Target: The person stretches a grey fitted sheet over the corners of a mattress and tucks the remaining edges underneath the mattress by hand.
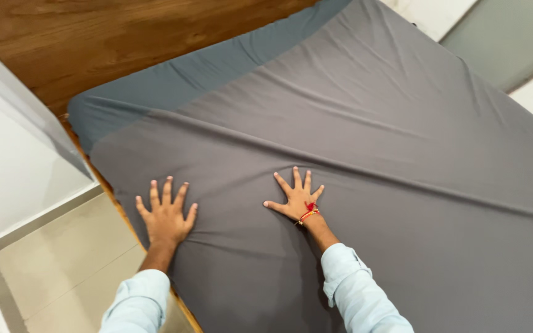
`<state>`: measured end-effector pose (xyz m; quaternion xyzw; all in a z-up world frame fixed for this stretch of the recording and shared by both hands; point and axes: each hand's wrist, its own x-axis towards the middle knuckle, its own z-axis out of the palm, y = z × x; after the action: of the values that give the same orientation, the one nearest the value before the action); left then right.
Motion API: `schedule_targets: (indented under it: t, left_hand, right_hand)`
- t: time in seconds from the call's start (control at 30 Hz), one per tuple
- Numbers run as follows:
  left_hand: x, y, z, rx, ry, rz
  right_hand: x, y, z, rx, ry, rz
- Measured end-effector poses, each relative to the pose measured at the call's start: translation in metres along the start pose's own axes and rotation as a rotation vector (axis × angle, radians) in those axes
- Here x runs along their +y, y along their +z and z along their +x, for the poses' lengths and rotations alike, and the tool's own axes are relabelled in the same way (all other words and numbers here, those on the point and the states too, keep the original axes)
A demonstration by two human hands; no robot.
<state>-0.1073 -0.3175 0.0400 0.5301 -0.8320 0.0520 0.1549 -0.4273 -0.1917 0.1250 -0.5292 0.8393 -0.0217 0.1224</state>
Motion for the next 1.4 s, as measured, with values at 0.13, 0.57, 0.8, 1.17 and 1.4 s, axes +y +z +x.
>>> schedule_targets:
  t: [0.13, 0.57, 0.8, 1.17, 1.4]
  left_hand:
    - [0.001, -0.006, -0.003, 0.012, -0.002, -0.063]
    - [-0.004, -0.016, 0.003, -0.057, 0.061, -0.143]
    - [-0.005, -0.001, 0.002, -0.119, 0.073, -0.136]
    - [-0.006, 0.001, -0.002, -0.097, 0.055, -0.236]
    - [-0.038, -0.031, 0.124, -0.317, -0.179, -0.576]
  right_hand:
    - [-0.044, -0.002, 0.028, 0.027, 0.085, -0.027]
    - [-0.057, 0.033, 0.055, 0.242, 0.165, -0.100]
    - [-0.061, 0.026, 0.060, 0.137, 0.198, -0.156]
    - [-0.055, 0.031, 0.063, 0.203, 0.154, -0.091]
    - [-0.047, 0.032, 0.071, 0.351, 0.181, -0.032]
